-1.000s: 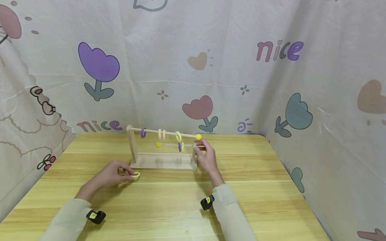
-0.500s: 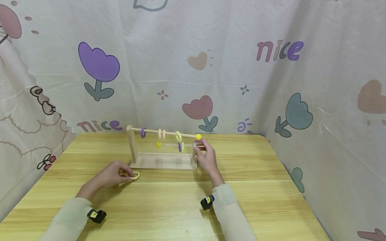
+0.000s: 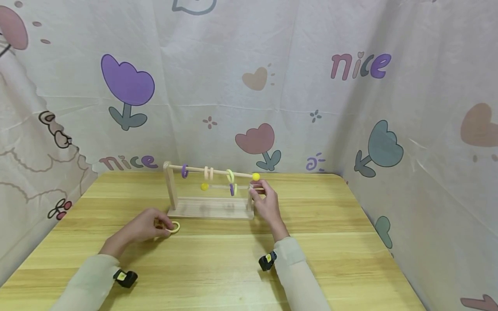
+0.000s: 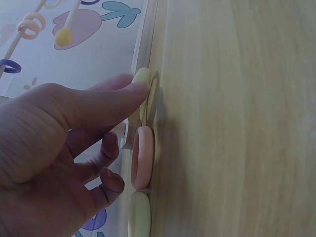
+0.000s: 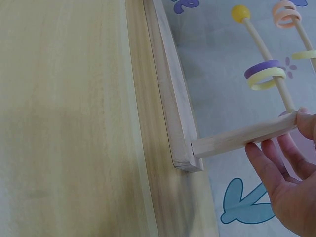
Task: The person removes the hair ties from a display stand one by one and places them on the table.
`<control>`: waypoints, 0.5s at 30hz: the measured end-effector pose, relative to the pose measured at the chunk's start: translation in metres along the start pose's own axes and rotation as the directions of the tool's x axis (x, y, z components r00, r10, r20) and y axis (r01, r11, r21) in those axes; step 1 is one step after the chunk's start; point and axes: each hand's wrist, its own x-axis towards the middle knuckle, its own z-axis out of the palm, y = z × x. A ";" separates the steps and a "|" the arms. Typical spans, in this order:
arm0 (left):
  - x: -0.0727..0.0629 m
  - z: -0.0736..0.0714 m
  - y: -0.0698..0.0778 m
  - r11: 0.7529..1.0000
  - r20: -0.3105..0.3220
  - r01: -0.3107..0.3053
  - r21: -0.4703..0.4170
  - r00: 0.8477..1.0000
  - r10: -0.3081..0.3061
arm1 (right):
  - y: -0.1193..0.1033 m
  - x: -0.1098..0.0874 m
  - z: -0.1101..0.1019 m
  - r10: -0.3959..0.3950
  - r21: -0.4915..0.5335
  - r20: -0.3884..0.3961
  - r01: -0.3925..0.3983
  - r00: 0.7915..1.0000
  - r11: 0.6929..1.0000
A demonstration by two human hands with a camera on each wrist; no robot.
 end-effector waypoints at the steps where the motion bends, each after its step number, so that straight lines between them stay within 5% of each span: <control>1: 0.000 0.000 0.000 1.000 0.001 -0.004 -0.001 1.000 0.004 | 0.000 0.000 0.000 0.003 -0.002 0.002 -0.003 1.000 1.000; 15: 0.000 0.000 -0.002 0.999 0.013 -0.038 -0.016 0.999 0.039 | -0.039 -0.013 -0.002 0.019 -0.023 0.022 -0.018 1.000 1.000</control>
